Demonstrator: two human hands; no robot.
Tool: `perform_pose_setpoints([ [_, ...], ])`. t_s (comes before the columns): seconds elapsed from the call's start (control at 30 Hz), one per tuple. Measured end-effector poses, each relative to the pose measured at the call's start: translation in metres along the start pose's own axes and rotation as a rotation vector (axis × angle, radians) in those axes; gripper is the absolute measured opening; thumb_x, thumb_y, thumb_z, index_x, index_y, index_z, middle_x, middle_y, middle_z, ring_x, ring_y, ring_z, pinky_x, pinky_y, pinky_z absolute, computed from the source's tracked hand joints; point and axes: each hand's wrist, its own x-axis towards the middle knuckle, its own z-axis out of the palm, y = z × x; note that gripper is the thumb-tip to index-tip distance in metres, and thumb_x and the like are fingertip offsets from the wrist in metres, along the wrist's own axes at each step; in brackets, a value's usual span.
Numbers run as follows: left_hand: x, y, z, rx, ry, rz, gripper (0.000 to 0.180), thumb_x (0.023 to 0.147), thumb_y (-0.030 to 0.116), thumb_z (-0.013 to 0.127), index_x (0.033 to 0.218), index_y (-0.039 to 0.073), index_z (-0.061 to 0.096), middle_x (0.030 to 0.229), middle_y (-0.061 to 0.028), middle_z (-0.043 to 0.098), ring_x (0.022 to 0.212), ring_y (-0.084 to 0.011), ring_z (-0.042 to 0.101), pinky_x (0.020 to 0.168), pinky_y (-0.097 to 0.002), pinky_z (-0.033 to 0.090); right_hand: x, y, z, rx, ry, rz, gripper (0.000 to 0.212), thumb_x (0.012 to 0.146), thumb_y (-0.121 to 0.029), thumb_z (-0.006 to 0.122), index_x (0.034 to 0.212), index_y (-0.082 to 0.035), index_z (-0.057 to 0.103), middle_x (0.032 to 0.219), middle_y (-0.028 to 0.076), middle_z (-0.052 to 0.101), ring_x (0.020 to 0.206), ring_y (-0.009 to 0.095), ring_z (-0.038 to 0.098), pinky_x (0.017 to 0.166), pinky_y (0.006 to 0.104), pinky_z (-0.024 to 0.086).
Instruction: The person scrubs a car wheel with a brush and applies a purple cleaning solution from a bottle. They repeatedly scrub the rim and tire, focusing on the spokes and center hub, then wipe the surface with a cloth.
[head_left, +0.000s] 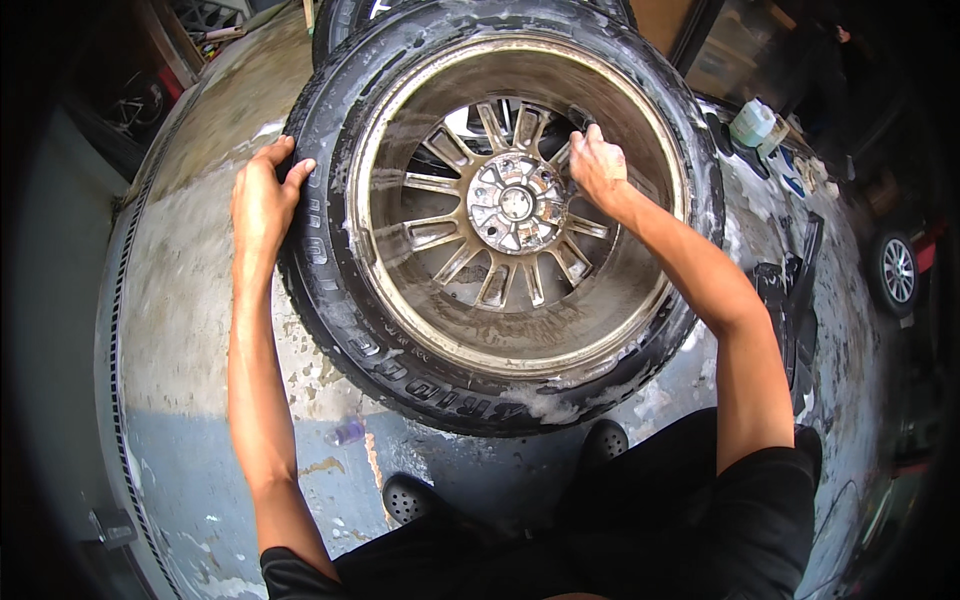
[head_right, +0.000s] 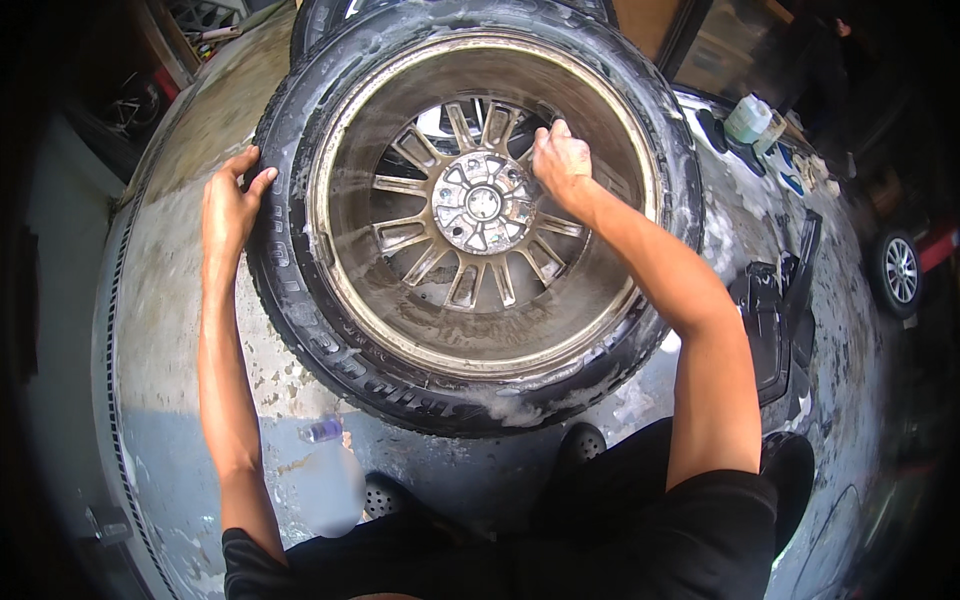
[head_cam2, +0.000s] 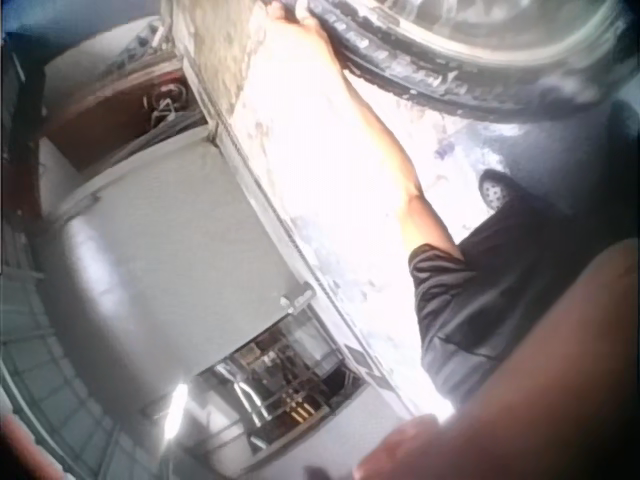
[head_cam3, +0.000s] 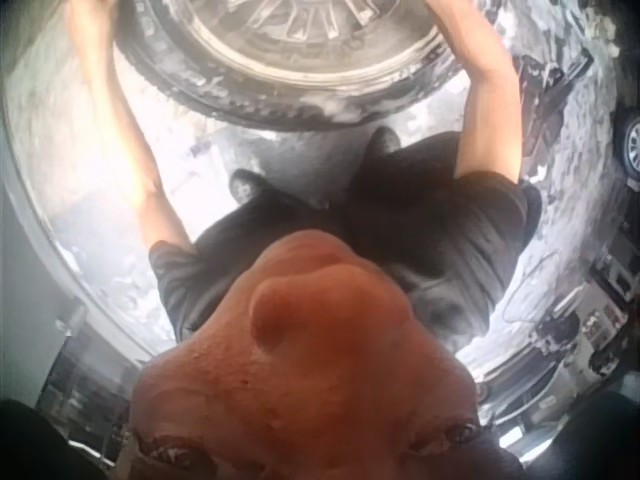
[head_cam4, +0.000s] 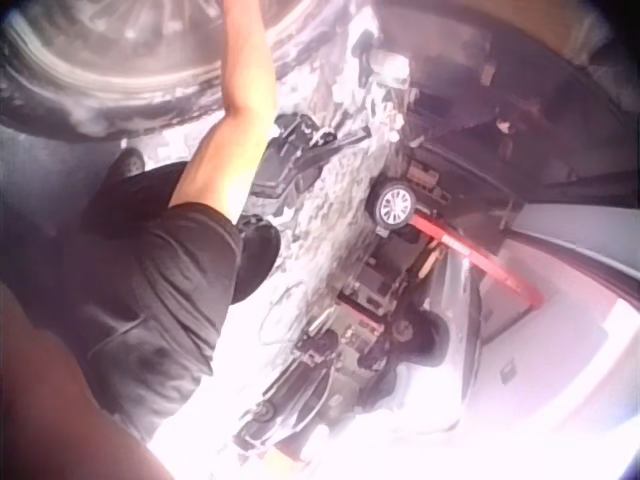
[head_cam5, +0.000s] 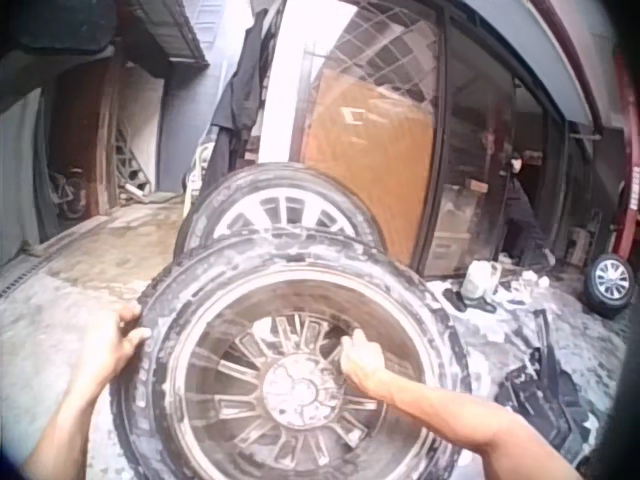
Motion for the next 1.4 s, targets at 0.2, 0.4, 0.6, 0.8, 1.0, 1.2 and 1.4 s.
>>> perform_pose_setpoints([
  [0.2,0.007,-0.004,0.007,-0.088,-0.040,0.070,0.044,0.081,0.020,0.075,0.119,0.000,0.064,0.124,-0.0167,0.062,0.118,-0.0290,0.059,0.100,-0.0369,0.045,0.058,-0.062,-0.008,0.225,0.124,-0.276,0.020,0.090,-0.013,0.046,0.101,0.001,0.056,0.101,0.025,0.055,0.067,0.034,0.068,0.053,0.0420,0.057],
  [0.4,-0.054,-0.070,-0.073,-0.060,-0.015,-0.043,0.039,0.090,0.021,0.067,0.124,0.003,0.062,0.125,-0.0151,0.063,0.116,-0.0246,0.060,0.097,-0.0373,0.048,0.016,0.001,0.008,0.143,0.124,-0.048,0.016,0.093,-0.014,0.046,0.098,-0.003,0.057,0.094,0.022,0.055,0.069,0.034,0.068,0.051,0.0444,0.056],
  [0.6,-0.217,-0.160,-0.151,0.108,-0.176,-0.419,0.036,0.089,0.007,0.061,0.125,0.002,0.061,0.124,-0.0145,0.063,0.115,-0.0269,0.060,0.093,-0.0395,0.051,-0.008,0.021,-0.020,-0.166,-0.456,-0.213,0.025,0.078,-0.011,0.059,0.100,0.001,0.064,0.101,0.023,0.067,0.088,0.031,0.069,0.065,0.0451,0.058],
  [0.8,-0.436,-0.188,-0.103,-0.071,-0.234,-0.815,0.073,0.074,0.006,0.077,0.139,0.006,0.044,0.137,-0.0117,0.054,0.120,-0.0297,0.055,0.094,-0.0403,0.050,-0.017,0.027,-0.061,0.647,-0.262,-0.518,0.031,0.086,-0.008,0.055,0.115,0.002,0.058,0.105,0.018,0.065,0.100,0.031,0.063,0.093,0.0354,0.045],
  [1.0,-0.501,-0.136,0.003,-0.244,-0.147,-0.904,0.091,0.063,0.020,0.090,0.142,0.012,0.043,0.140,-0.0118,0.049,0.125,-0.0284,0.050,0.096,-0.0424,0.048,-0.043,-0.039,-0.134,0.810,-0.481,-0.366,0.018,0.096,-0.010,0.047,0.106,0.000,0.058,0.095,0.004,0.061,0.090,0.010,0.054,0.083,0.0252,0.043],
  [1.2,-0.460,-0.119,0.030,-0.315,-0.043,-0.802,0.083,0.061,0.018,0.090,0.135,0.013,0.053,0.130,-0.0105,0.057,0.119,-0.0260,0.053,0.090,-0.0388,0.050,-0.046,-0.050,-0.142,1.001,-0.363,-0.436,0.016,0.091,-0.019,0.054,0.096,-0.004,0.052,0.085,0.003,0.053,0.076,0.009,0.051,0.071,0.0245,0.043],
  [1.4,-0.453,-0.125,0.043,-0.395,0.044,-0.784,0.044,0.071,0.010,0.084,0.108,-0.004,0.065,0.109,-0.0131,0.066,0.096,-0.0195,0.062,0.083,-0.0331,0.050,-0.056,-0.050,-0.122,1.195,-0.432,-0.415,0.005,0.087,-0.010,0.058,0.089,-0.006,0.057,0.086,0.004,0.064,0.072,0.010,0.058,0.064,0.0264,0.046],
])
